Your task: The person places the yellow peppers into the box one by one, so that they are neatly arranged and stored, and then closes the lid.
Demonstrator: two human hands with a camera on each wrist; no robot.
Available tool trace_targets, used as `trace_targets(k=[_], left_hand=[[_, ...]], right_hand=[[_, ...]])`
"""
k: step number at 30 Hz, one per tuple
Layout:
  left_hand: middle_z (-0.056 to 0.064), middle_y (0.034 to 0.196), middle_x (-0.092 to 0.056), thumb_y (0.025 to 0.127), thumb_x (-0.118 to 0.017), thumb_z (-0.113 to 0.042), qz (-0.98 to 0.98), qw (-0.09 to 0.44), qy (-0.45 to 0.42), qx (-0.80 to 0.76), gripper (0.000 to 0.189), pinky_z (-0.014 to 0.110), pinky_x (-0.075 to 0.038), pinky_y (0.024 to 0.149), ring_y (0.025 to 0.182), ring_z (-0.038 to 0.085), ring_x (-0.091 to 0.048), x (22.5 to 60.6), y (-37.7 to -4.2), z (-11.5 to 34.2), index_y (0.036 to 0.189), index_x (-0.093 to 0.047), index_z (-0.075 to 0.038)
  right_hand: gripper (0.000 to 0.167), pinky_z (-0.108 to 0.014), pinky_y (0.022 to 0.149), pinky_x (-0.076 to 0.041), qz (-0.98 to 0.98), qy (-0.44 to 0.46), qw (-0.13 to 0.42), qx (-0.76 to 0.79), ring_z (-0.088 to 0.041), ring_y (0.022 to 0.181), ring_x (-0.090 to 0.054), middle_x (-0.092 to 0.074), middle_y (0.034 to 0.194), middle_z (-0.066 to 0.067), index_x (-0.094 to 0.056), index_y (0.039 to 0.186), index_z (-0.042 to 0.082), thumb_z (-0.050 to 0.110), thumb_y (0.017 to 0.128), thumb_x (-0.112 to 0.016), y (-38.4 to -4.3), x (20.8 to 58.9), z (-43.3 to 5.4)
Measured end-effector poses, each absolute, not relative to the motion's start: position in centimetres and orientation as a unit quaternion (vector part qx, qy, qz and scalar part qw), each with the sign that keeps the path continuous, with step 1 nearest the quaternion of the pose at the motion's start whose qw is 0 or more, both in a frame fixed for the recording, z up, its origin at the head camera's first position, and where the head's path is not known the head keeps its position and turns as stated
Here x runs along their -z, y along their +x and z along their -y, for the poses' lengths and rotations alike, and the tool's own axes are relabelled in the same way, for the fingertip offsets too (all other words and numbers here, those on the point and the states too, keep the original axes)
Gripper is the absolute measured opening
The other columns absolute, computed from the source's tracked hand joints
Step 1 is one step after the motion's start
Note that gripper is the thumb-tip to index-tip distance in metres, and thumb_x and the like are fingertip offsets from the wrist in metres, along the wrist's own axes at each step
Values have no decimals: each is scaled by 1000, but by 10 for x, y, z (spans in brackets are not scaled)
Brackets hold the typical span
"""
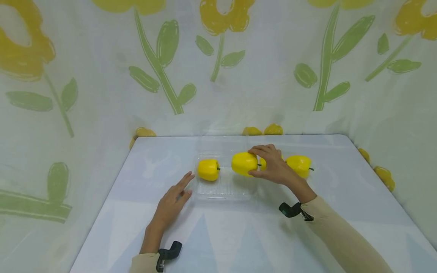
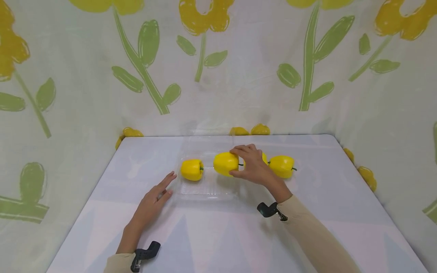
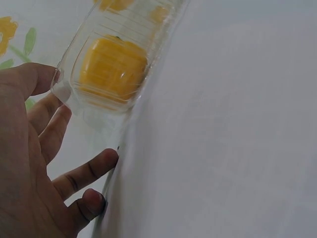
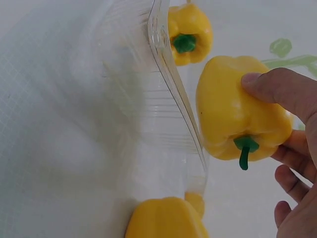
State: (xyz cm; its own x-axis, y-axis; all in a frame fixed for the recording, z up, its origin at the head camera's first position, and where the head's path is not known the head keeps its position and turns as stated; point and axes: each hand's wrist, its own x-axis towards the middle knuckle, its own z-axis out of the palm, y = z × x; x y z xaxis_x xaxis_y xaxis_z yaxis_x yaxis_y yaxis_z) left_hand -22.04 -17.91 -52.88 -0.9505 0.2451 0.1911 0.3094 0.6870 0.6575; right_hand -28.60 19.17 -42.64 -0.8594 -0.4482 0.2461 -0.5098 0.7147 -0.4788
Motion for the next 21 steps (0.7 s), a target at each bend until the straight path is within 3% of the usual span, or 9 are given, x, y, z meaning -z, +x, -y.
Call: trace_targets(k=[21], left_hand=[[-25, 159, -25, 105, -51, -37, 917, 34, -141, 371, 52, 40, -42, 80, 86, 11, -48, 527, -220, 178, 154, -35, -43]], right_hand=[[68, -49, 89, -28, 939, 250, 19, -237, -28, 120, -40, -54, 143, -6, -60, 137, 16, 36, 78, -87, -299, 439, -170]])
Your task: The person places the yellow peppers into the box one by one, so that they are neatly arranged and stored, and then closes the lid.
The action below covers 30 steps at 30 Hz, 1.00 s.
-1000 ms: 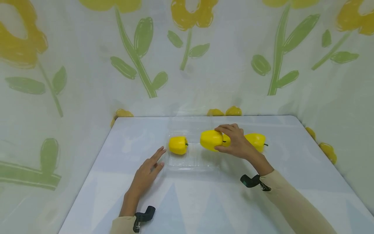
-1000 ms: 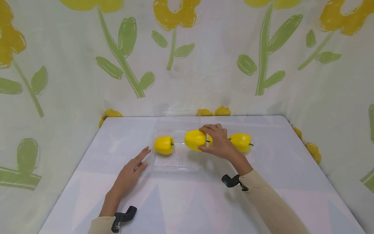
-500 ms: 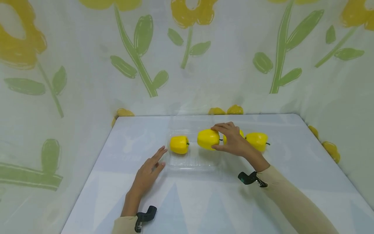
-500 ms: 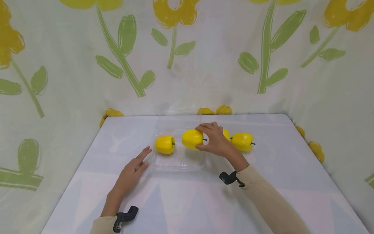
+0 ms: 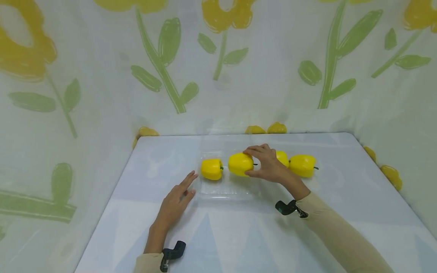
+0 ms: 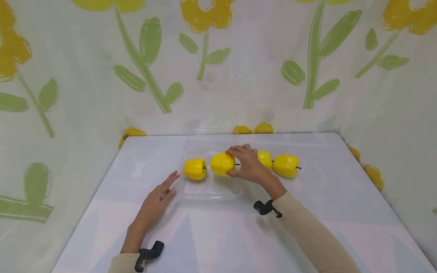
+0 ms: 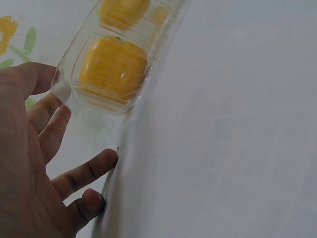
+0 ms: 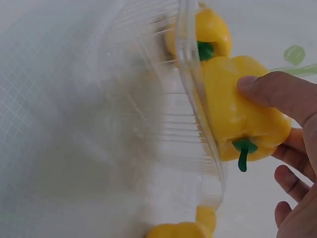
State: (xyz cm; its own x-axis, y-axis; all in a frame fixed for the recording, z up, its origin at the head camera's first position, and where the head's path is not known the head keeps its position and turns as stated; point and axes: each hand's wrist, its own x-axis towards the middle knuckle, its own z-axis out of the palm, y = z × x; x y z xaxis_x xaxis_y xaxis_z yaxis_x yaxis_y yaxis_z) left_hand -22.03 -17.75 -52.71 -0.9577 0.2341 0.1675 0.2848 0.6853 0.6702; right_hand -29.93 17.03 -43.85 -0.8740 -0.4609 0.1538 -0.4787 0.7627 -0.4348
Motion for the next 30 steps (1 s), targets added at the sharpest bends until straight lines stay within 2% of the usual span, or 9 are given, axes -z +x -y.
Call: trace_targets(k=[8, 17, 24, 30], left_hand=[[-26, 158, -26, 105, -52, -36, 916, 40, -151, 370, 52, 39, -43, 79, 85, 11, -48, 526, -221, 177, 154, -35, -43], [-27, 159, -25, 105, -50, -38, 918, 33, -151, 366, 52, 38, -42, 78, 86, 11, -48, 527, -222, 174, 155, -34, -43], [-24, 158, -28, 104, -54, -35, 921, 43, -147, 359, 53, 38, -43, 78, 87, 10, -47, 527, -215, 175, 154, -37, -41], [-25, 159, -27, 105, -53, -35, 919, 43, -152, 360, 54, 39, -43, 79, 89, 10, -47, 527, -217, 175, 155, -35, -41]], right_hand=[[69, -53, 92, -29, 943, 245, 10, -224, -30, 122, -40, -53, 144, -7, -59, 139, 16, 38, 79, -86, -298, 448, -170], [69, -50, 91, -30, 947, 239, 12, -214, -29, 120, -41, -54, 142, -6, -60, 138, 16, 38, 78, -87, -297, 455, -170], [69, -52, 93, -31, 948, 236, -8, -215, -29, 122, -41, -53, 144, -6, -59, 139, 16, 37, 79, -86, -295, 461, -166], [68, -49, 91, -31, 951, 234, 2, -204, -29, 120, -42, -53, 144, -6, -59, 138, 17, 35, 78, -87, -294, 464, -167]])
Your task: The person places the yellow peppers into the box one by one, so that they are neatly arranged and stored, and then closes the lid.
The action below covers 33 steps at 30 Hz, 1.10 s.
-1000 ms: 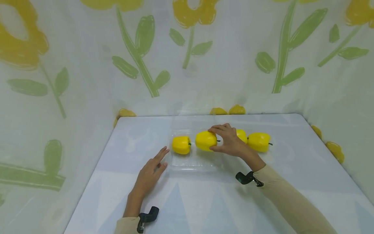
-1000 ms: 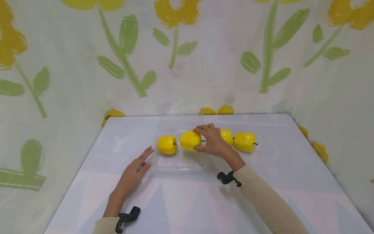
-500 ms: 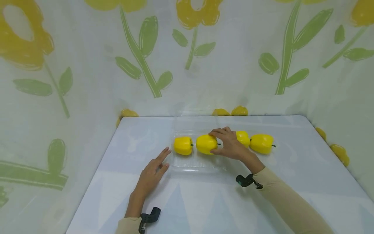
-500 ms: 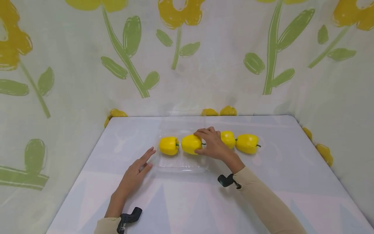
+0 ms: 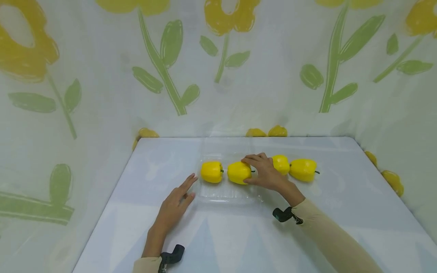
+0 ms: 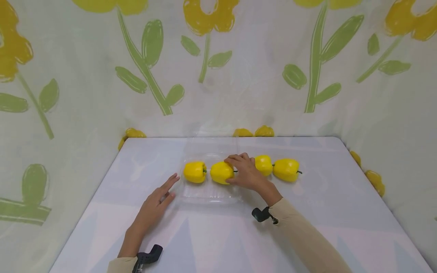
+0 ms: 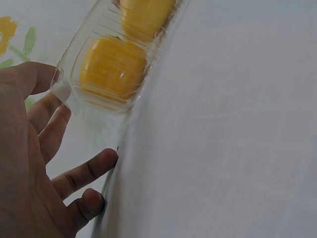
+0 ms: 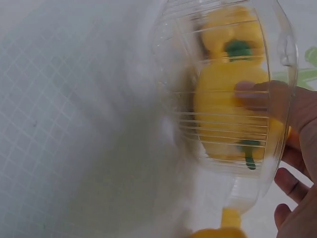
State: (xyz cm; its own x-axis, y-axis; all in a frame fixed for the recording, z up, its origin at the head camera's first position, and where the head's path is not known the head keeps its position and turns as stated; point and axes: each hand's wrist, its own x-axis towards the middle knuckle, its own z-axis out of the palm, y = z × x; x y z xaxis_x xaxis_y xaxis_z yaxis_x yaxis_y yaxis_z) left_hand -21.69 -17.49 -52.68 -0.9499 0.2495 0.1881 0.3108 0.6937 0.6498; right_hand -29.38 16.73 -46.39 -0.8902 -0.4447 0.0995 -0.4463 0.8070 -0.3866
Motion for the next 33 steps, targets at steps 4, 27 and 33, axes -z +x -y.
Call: trace_targets(k=[4, 27, 33], left_hand=[[-26, 158, -27, 104, -55, -35, 921, 39, -144, 359, 54, 39, -42, 78, 88, 10, -47, 525, -216, 175, 154, -36, -41], [-22, 160, -26, 105, -52, -36, 917, 38, -152, 368, 53, 45, -43, 87, 92, 11, -49, 526, -218, 179, 154, -35, -41], [-22, 160, -26, 105, -52, -36, 917, 40, -155, 365, 53, 46, -43, 88, 93, 12, -49, 526, -221, 184, 154, -35, -42]], right_hand=[[71, -48, 90, -30, 946, 242, -9, -214, -28, 120, -41, -51, 147, -5, -56, 143, 17, 35, 81, -85, -292, 466, -170], [63, -53, 89, -30, 951, 190, 78, -230, -32, 121, -41, -55, 141, -10, -59, 137, 12, 34, 82, -84, -270, 444, -216], [63, -51, 86, -30, 957, 171, 105, -211, -34, 119, -41, -57, 138, -13, -61, 134, 11, 34, 80, -85, -269, 441, -229]])
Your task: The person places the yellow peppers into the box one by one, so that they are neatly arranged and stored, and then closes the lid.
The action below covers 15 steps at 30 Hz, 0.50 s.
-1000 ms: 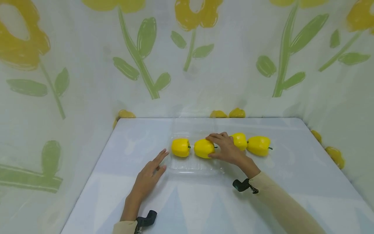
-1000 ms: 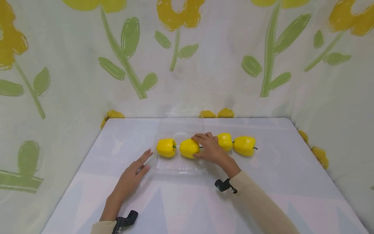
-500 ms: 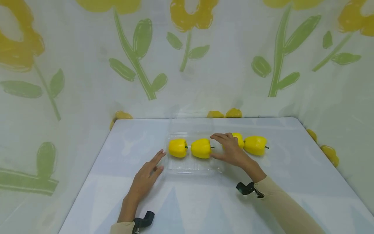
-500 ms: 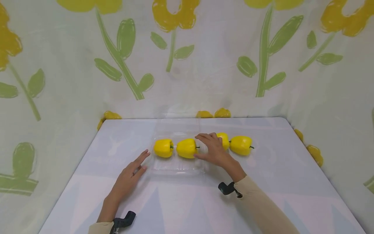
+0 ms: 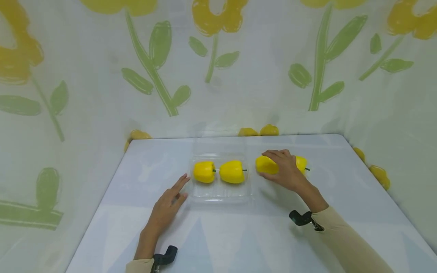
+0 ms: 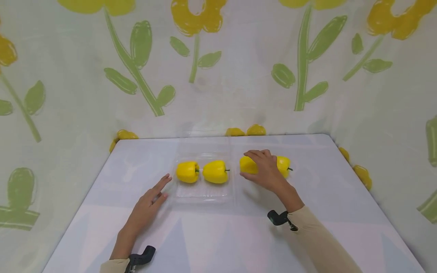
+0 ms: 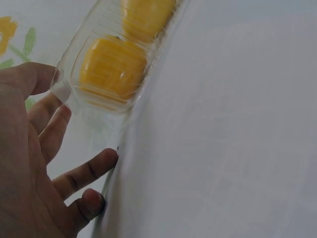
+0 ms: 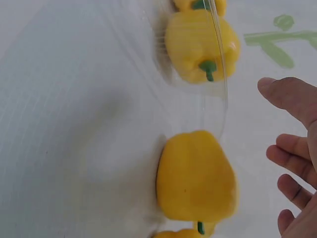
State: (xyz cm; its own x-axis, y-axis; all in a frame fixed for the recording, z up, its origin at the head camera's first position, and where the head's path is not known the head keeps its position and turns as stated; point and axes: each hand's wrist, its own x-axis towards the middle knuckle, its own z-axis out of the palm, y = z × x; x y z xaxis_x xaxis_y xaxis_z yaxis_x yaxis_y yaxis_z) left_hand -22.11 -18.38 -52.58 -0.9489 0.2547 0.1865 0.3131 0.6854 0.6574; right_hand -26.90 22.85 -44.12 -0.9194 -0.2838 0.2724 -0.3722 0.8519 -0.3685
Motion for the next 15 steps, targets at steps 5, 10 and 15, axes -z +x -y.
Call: trace_targets(k=[5, 10, 15], left_hand=[[-20, 160, -26, 105, -52, -35, 919, 41, -154, 362, 53, 47, -43, 88, 93, 13, -49, 526, -222, 184, 155, -35, -40], [-18, 161, -27, 105, -52, -34, 919, 43, -158, 358, 53, 46, -43, 87, 93, 12, -49, 526, -222, 183, 155, -35, -40], [-19, 160, -28, 105, -53, -35, 918, 41, -157, 363, 53, 45, -42, 85, 92, 13, -49, 525, -220, 183, 155, -35, -40]], right_hand=[[63, -49, 80, -27, 953, 174, 126, -213, -36, 117, -42, -58, 135, -15, -62, 131, 7, 31, 79, -87, -267, 442, -242], [64, -50, 79, -25, 956, 157, 126, -212, -37, 116, -41, -57, 135, -18, -61, 132, 5, 30, 79, -86, -263, 443, -261], [64, -54, 81, -25, 965, 127, 108, -202, -40, 119, -39, -55, 137, -20, -59, 134, 6, 32, 81, -84, -259, 445, -279]])
